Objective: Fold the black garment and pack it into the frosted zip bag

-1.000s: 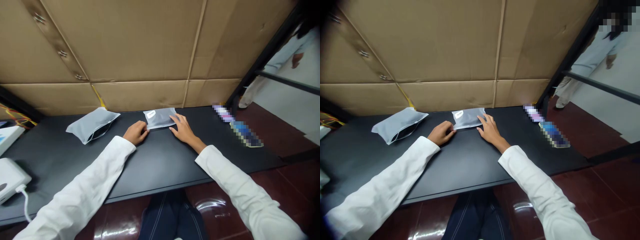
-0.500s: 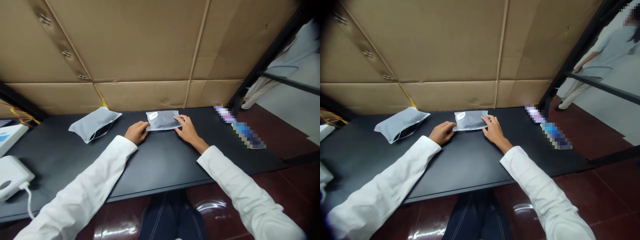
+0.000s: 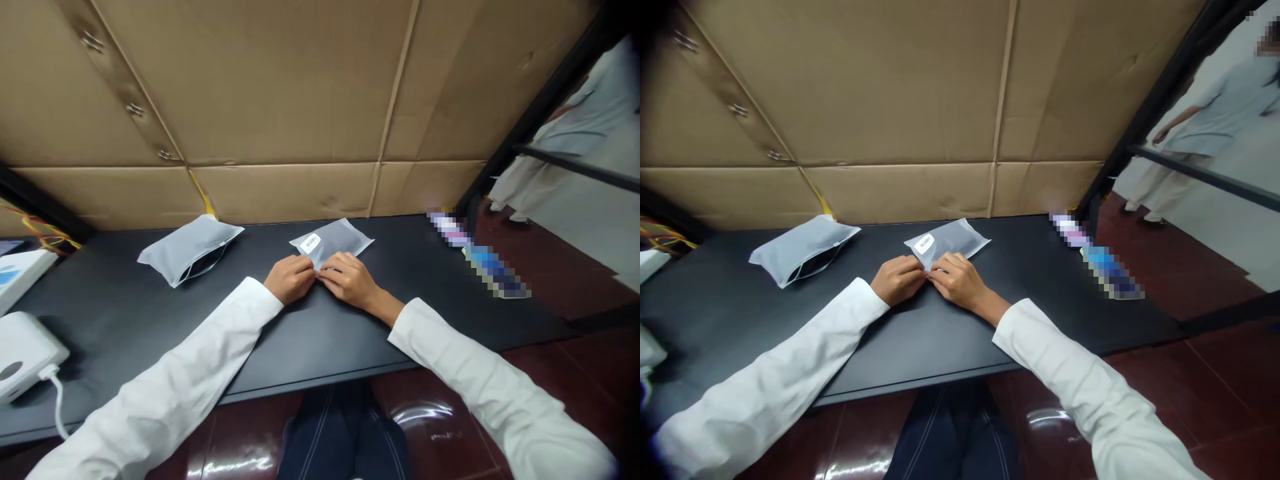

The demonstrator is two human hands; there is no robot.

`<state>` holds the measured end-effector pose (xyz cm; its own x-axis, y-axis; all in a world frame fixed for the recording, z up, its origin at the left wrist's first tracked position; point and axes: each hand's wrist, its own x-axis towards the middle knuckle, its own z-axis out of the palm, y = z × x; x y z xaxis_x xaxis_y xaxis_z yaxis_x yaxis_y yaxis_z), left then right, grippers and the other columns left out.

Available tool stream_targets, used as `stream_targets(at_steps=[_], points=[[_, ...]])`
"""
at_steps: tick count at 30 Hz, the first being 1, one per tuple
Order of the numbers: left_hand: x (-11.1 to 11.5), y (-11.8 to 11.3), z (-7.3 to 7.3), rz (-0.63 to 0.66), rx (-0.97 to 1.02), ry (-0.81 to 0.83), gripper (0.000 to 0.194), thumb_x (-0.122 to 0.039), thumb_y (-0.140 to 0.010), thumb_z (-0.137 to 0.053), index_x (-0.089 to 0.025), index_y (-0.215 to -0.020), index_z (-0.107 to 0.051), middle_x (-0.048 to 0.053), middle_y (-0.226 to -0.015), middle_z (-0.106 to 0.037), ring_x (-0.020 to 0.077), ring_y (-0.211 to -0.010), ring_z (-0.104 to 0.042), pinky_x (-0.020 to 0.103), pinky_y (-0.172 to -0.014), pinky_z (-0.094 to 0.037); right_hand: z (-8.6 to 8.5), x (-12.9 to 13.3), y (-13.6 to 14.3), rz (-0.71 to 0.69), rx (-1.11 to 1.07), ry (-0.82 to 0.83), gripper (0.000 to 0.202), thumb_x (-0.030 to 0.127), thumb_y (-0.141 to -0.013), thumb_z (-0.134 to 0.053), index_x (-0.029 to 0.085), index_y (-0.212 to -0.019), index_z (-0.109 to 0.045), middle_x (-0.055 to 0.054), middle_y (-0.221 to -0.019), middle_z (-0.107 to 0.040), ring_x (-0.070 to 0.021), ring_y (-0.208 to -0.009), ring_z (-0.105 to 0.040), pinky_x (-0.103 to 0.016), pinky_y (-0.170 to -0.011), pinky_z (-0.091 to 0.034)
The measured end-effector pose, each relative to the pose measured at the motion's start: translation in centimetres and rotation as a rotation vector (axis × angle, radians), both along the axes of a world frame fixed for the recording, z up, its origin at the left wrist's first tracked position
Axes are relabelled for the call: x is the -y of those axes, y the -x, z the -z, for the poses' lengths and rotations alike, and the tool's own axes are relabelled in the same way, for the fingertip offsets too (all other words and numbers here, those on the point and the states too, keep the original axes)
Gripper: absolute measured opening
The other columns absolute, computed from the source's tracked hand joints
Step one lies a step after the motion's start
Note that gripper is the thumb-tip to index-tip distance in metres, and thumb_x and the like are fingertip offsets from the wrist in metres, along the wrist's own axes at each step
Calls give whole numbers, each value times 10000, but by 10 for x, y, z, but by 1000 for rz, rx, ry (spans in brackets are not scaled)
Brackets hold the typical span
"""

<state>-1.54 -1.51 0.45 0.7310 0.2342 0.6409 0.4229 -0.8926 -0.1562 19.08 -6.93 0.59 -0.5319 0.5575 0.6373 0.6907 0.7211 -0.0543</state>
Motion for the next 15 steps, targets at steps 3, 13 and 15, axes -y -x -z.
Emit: stream_targets(at_steps=[3,13,15], points=[[5,-3,1,-8,-15,-2,328,-231,-957,-468,-189,-661,-602,33,-703,-623,125,-625,-544,282,-585,-411,1,0,0,-2,-37,20,124,207,-912,-575,220,-912,-699,-60,-935,-716,-211,-865,-605,-370,-754,-455],[13,-8,-2,16,-18,-4,301,-142,-946,-443,-184,-698,-608,25,-695,-616,132,-596,-506,295,-576,-372,1,-2,1,-2,-237,147,64,160,-793,-636,217,-792,-606,-25,-832,-684,-196,-799,-597,-349,-777,-481],[13,-8,-2,22,-18,1,288,-138,-945,-436,-183,-724,-616,25,-702,-617,130,-589,-506,290,-576,-372,0,-3,0,-28,-255,161,84,153,-780,-634,218,-761,-585,-22,-812,-673,-191,-777,-594,-343,-765,-485]])
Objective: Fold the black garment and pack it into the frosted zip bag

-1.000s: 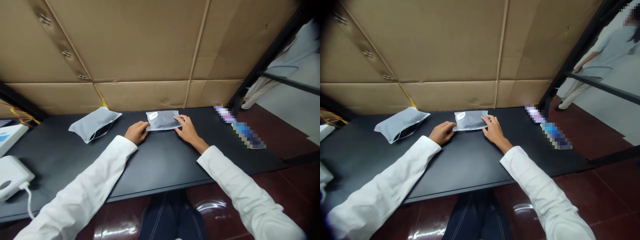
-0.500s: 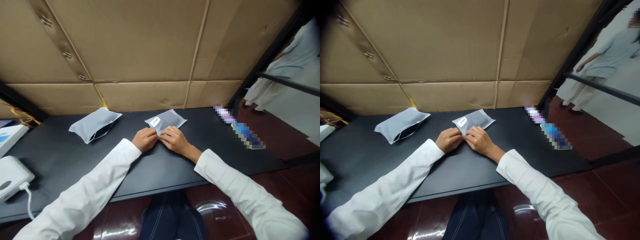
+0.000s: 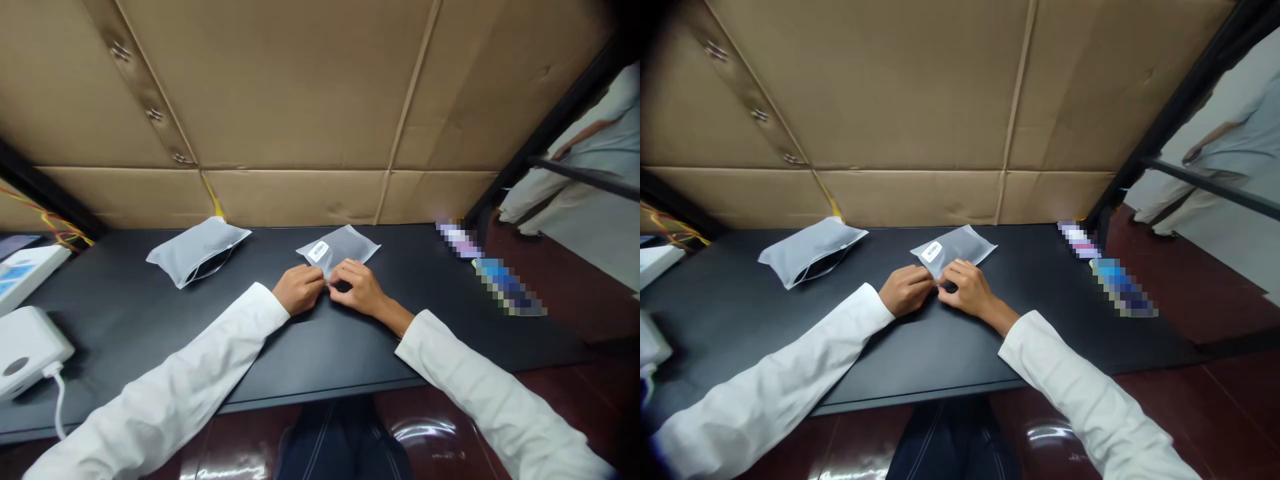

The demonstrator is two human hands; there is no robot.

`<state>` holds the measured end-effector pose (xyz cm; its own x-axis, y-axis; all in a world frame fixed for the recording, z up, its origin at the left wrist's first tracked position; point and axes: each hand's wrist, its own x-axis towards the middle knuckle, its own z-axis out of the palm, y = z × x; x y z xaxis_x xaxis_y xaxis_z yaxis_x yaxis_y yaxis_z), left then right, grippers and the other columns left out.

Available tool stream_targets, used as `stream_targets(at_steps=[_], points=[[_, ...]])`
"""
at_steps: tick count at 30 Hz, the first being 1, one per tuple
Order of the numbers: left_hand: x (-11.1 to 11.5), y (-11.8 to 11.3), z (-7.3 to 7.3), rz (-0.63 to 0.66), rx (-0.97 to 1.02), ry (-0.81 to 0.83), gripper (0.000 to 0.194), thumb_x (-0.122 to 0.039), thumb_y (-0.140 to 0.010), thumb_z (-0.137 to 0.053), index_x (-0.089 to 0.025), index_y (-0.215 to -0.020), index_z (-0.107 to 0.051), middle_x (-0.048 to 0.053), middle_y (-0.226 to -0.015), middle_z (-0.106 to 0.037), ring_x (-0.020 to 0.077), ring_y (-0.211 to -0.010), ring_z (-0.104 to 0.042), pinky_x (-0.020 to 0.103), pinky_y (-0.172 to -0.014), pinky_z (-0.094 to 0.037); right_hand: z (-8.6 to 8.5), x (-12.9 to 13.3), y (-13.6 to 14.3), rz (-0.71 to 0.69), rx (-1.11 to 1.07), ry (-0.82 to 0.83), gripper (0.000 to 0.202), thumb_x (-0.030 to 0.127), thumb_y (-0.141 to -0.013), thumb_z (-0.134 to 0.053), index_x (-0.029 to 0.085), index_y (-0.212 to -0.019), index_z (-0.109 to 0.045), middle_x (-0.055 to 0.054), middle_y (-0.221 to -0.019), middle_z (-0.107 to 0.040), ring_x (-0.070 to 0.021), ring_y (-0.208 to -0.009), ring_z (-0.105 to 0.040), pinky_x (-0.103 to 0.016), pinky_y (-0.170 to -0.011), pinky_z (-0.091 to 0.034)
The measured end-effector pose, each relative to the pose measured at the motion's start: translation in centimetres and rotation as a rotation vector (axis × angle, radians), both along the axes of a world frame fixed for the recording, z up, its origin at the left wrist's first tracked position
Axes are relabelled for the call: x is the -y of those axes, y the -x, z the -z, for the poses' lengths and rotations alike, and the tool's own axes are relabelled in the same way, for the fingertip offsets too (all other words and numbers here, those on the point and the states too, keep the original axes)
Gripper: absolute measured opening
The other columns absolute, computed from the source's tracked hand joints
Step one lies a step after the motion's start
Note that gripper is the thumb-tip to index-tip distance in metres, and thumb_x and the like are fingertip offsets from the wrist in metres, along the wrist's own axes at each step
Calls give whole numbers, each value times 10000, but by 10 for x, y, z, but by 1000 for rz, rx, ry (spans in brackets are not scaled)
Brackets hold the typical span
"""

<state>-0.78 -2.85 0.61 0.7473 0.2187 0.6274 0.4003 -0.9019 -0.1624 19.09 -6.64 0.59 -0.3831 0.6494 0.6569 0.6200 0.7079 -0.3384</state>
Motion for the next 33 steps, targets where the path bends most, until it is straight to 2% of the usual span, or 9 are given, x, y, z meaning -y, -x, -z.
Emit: stream_targets(at_steps=[5,12,19,25,30,33], points=[[0,3,1,-17,12,94,281,-160,-964,-406,-181,-760,-599,36,-763,-633,120,-624,-551,262,-585,-399,0,-4,-5,-49,-44,22,87,147,-785,-615,223,-765,-579,-17,-808,-657,-178,-773,-586,-323,-750,-503],[-3,7,-5,-42,115,154,247,-185,-968,-435,-183,-790,-606,39,-807,-644,108,-620,-562,234,-585,-413,-3,-16,-28,51,-28,-41,96,127,-763,-619,219,-753,-597,-20,-796,-664,-186,-777,-594,-333,-764,-486],[-21,22,-12,-20,286,195,160,-208,-947,-508,-179,-862,-641,48,-866,-664,115,-712,-613,213,-647,-472,-4,-27,-58,133,-63,-85,101,120,-745,-640,215,-731,-607,-12,-798,-687,-183,-765,-610,-345,-788,-470],[-27,26,-11,-31,299,216,136,-206,-938,-526,-182,-864,-637,46,-891,-661,111,-710,-611,213,-654,-480,-4,-30,-65,184,-23,-4,115,117,-713,-645,221,-701,-595,-5,-777,-687,-191,-769,-609,-351,-798,-460],[-25,23,-7,-32,325,252,112,-194,-935,-518,-180,-858,-599,51,-901,-641,115,-730,-607,219,-666,-484,-5,-27,-65,156,-55,84,119,109,-712,-628,220,-741,-595,-6,-779,-663,-184,-767,-603,-324,-761,-481],[-22,22,-3,-16,245,265,93,-199,-928,-510,-182,-856,-566,62,-946,-637,128,-781,-616,225,-681,-488,-3,-26,-65,118,-26,134,125,107,-725,-624,222,-773,-608,-8,-782,-651,-183,-780,-596,-310,-740,-485]])
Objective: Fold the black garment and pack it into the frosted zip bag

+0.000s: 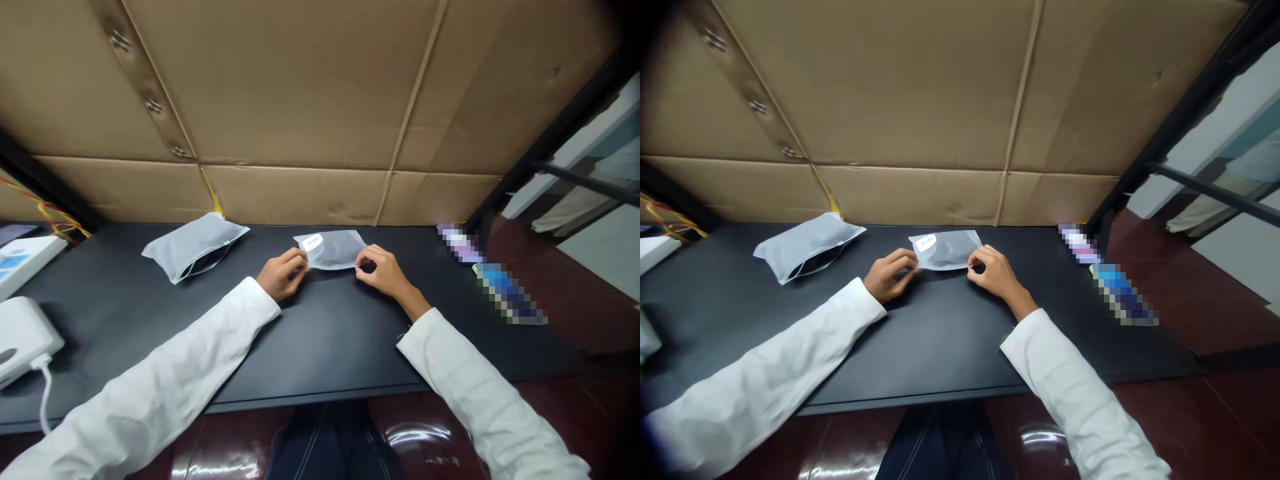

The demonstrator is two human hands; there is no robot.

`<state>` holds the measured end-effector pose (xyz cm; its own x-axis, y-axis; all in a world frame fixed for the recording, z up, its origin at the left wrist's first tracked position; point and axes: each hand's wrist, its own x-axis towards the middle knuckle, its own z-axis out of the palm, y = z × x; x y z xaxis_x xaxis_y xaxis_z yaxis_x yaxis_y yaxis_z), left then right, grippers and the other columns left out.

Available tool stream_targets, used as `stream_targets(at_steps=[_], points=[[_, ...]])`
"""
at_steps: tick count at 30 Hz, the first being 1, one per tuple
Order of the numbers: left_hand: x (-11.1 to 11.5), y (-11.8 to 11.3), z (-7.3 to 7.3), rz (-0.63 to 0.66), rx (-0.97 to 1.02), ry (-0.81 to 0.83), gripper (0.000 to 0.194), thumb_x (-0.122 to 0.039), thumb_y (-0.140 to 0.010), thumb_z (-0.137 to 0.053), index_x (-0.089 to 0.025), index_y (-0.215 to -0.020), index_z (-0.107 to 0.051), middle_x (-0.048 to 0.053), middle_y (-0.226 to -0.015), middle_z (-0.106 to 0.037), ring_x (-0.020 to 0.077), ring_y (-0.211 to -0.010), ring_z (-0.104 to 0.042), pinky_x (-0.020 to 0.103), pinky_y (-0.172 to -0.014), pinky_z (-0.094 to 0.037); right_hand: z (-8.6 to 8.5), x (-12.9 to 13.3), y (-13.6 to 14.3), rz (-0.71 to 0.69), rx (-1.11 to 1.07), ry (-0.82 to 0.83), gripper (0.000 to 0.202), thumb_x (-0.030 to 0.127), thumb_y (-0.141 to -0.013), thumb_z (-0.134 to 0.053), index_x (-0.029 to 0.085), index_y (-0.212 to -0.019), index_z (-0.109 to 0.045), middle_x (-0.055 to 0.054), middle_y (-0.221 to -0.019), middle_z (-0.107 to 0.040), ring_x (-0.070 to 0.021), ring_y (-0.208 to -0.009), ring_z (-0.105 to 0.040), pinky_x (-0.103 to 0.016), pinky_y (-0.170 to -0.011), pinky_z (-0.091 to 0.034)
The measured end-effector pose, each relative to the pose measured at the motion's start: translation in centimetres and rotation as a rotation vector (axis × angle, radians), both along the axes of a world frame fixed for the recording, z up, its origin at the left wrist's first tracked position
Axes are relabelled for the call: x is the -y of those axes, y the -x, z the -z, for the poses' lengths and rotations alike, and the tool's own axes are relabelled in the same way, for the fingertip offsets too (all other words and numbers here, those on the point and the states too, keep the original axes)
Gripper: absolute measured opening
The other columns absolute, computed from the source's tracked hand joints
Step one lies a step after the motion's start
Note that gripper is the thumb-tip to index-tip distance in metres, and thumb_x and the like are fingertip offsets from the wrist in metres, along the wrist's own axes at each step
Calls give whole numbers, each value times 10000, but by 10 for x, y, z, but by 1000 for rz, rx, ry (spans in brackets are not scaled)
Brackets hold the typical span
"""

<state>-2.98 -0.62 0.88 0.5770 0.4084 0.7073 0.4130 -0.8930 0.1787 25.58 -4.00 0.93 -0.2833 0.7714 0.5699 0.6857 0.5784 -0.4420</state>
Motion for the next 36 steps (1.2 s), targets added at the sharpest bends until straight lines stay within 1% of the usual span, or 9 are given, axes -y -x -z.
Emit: stream_targets(at_steps=[3,6,10,14,19,23,27,33,36], points=[[3,-1,3,-3,-146,-2,65,-231,-913,-529,-187,-871,-552,61,-998,-629,130,-770,-613,225,-659,-474,3,-1,0,-40,40,35,116,109,-743,-623,220,-773,-610,-10,-792,-641,-180,-790,-588,-307,-747,-483],[6,-4,4,-48,-252,-24,82,-261,-920,-529,-186,-892,-549,52,-990,-622,128,-724,-592,232,-632,-452,5,-1,2,-31,55,52,123,95,-743,-607,216,-766,-600,-7,-794,-619,-165,-755,-577,-296,-731,-477],[7,-8,3,-107,-324,-105,136,-207,-954,-448,-184,-869,-552,45,-925,-613,130,-682,-557,238,-572,-391,5,0,6,-10,63,41,137,81,-733,-588,214,-764,-590,-7,-788,-605,-161,-733,-562,-290,-708,-467],[5,-8,0,-110,-298,-146,201,-164,-962,-411,-183,-822,-555,41,-877,-590,117,-647,-514,235,-555,-353,2,-1,7,-3,29,-4,153,78,-730,-587,221,-785,-599,-11,-776,-607,-179,-762,-569,-303,-722,-469],[-1,-4,-4,-104,-244,-193,203,-138,-952,-420,-181,-800,-549,41,-855,-586,124,-669,-511,238,-568,-362,-5,-2,2,2,-26,-54,201,86,-746,-590,228,-884,-628,-13,-801,-618,-192,-796,-577,-326,-766,-485],[-7,2,-6,-101,-190,-184,193,-137,-951,-423,-182,-813,-550,46,-864,-596,129,-704,-537,234,-590,-386,-10,-4,-10,59,-33,-98,177,93,-735,-595,225,-845,-635,-9,-777,-625,-197,-785,-569,-332,-756,-477],[-13,7,-8,-109,-143,-150,206,-184,-968,-428,-186,-802,-551,48,-860,-591,129,-710,-556,233,-609,-407,-10,-7,-25,128,-66,-123,147,121,-724,-608,227,-815,-657,-3,-759,-643,-198,-777,-576,-336,-745,-477],[-12,9,-4,-63,-153,-34,225,-265,-984,-408,-183,-821,-540,70,-912,-588,146,-760,-585,246,-664,-471,2,-9,-29,129,-196,28,134,165,-729,-610,202,-841,-674,-10,-783,-621,-151,-668,-587,-300,-650,-516],[-9,8,-3,-46,-165,15,209,-369,-955,-488,-181,-890,-551,82,-971,-595,157,-785,-598,260,-693,-497,6,-8,-25,103,-243,86,169,186,-735,-626,192,-900,-661,-13,-812,-604,-140,-664,-593,-294,-645,-541]])
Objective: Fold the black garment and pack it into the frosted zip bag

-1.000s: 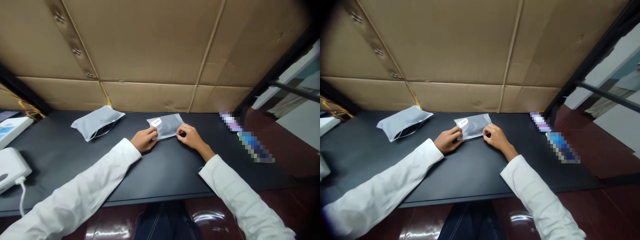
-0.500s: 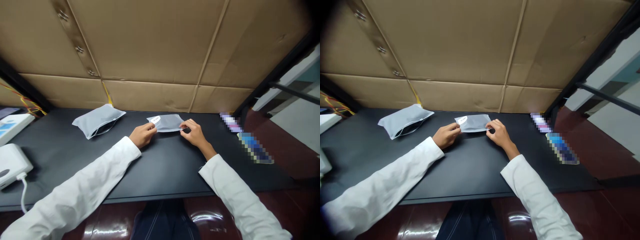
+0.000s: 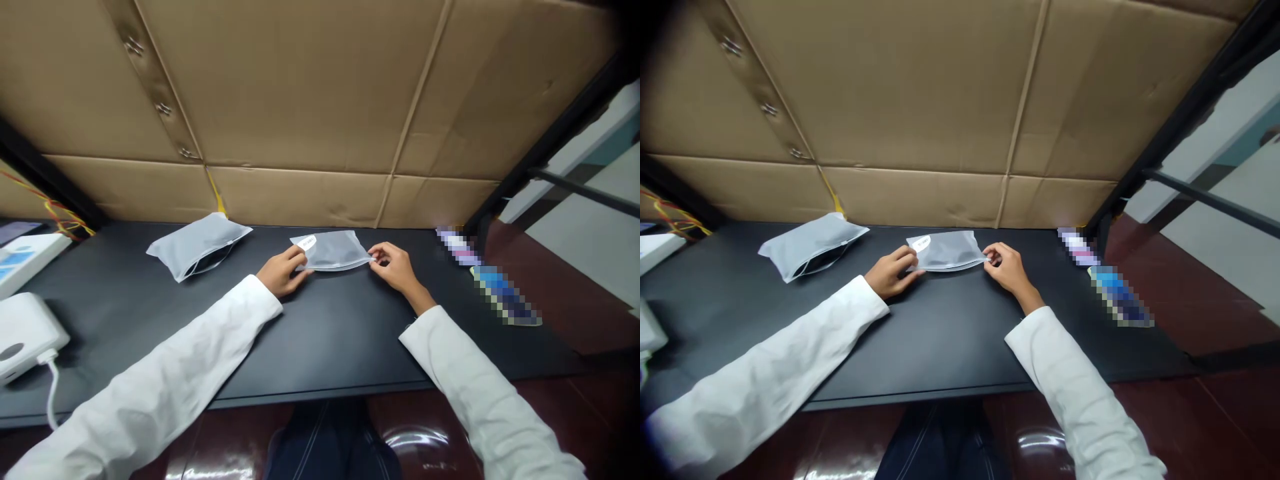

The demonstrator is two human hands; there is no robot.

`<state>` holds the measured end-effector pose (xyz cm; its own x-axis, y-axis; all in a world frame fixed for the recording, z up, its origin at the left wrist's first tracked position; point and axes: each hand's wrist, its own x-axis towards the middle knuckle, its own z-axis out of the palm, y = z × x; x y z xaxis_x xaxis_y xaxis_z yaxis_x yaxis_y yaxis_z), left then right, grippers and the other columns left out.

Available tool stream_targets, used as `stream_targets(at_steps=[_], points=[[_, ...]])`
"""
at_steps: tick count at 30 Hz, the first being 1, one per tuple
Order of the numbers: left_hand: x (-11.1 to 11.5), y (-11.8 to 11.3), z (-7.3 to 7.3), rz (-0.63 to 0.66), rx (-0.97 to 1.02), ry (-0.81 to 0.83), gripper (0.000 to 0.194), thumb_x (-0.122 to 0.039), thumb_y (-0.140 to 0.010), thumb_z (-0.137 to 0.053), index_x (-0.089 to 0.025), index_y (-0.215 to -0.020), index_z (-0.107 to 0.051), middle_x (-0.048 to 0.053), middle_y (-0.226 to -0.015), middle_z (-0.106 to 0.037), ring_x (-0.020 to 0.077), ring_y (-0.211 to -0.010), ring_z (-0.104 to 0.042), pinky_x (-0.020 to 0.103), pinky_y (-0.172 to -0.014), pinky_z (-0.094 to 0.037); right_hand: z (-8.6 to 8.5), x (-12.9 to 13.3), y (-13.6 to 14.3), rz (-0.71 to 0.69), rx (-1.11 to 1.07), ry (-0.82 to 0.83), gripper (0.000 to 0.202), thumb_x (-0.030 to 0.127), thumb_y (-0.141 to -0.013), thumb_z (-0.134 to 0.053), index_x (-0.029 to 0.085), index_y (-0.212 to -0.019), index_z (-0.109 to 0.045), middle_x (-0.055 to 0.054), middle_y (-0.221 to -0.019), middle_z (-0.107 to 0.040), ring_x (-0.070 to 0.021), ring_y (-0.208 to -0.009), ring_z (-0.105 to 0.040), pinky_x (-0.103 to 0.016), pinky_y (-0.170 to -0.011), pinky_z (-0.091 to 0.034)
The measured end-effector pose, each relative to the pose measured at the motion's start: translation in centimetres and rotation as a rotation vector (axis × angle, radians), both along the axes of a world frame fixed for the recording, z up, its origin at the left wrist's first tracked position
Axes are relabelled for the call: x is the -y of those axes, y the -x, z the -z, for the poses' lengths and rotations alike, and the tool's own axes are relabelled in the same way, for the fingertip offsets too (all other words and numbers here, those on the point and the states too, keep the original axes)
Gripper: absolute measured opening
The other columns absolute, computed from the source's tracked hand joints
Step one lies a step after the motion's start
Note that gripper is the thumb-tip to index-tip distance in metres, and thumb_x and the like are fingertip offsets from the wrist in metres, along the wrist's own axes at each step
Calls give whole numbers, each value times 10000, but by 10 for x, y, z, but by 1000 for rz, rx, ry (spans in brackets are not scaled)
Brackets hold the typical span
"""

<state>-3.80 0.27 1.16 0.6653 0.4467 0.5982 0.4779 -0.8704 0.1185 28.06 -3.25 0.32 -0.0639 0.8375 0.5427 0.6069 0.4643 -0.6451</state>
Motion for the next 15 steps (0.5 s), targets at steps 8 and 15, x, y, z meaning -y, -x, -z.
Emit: stream_targets(at_steps=[8,15], points=[[9,-7,-1,-149,-1,-178,143,-268,-959,-473,-175,-896,-562,70,-940,-644,154,-753,-642,245,-620,-471,-6,9,20,-34,-19,-34,310,305,-771,-712,203,-1053,-638,-21,-860,-610,-143,-700,-603,-313,-709,-558],[6,-7,-3,-84,-80,-385,327,-66,-894,-425,-231,-1082,-635,63,-992,-677,116,-694,-636,239,-624,-478,5,3,36,218,-315,43,334,326,-657,-776,174,-929,-655,-55,-836,-660,-173,-727,-640,-322,-671,-594]])
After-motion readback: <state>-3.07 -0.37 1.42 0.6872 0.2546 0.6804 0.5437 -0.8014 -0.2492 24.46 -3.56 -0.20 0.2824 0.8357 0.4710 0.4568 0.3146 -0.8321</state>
